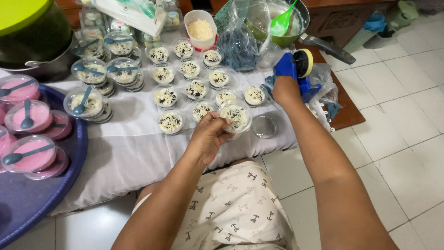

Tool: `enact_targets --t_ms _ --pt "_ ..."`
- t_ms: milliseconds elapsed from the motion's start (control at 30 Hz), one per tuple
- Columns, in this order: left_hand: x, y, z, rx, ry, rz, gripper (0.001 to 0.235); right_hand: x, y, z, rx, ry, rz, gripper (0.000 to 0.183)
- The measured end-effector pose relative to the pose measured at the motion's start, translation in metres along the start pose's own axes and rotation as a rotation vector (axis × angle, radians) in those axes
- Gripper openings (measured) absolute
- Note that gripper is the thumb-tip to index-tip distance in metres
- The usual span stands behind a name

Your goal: Placing lids on small plastic dessert containers and organizing them on a table.

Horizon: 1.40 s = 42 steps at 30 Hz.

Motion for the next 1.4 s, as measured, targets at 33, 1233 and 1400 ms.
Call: enact_targets --t_ms 33,1233,1400 --pt "0.0 0.0 0.0 -0.002 0.0 0.0 0.034 -0.005 0.002 0.004 -0.001 0.001 0.001 0.021" --pt "0.006 0.004 -0.003 -0.07 -0.099 -0.032 0.041 -0.144 0.121 0.077 0.996 0.08 0.154 0.008" --pt "0.009 0.011 -0.003 0.031 -0.083 -0.109 0.047 -0.141 0.123 0.082 0.821 0.14 0.141 0.007"
Point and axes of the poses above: each hand's wrist, its own x-axis towards the middle knuckle, its own z-axis out of the back of the hand, y = z × x, the point moved 2 cm from there along x, towards the middle knuckle, and after that the axes turned 1 degree about y, right-handed, at the moved point
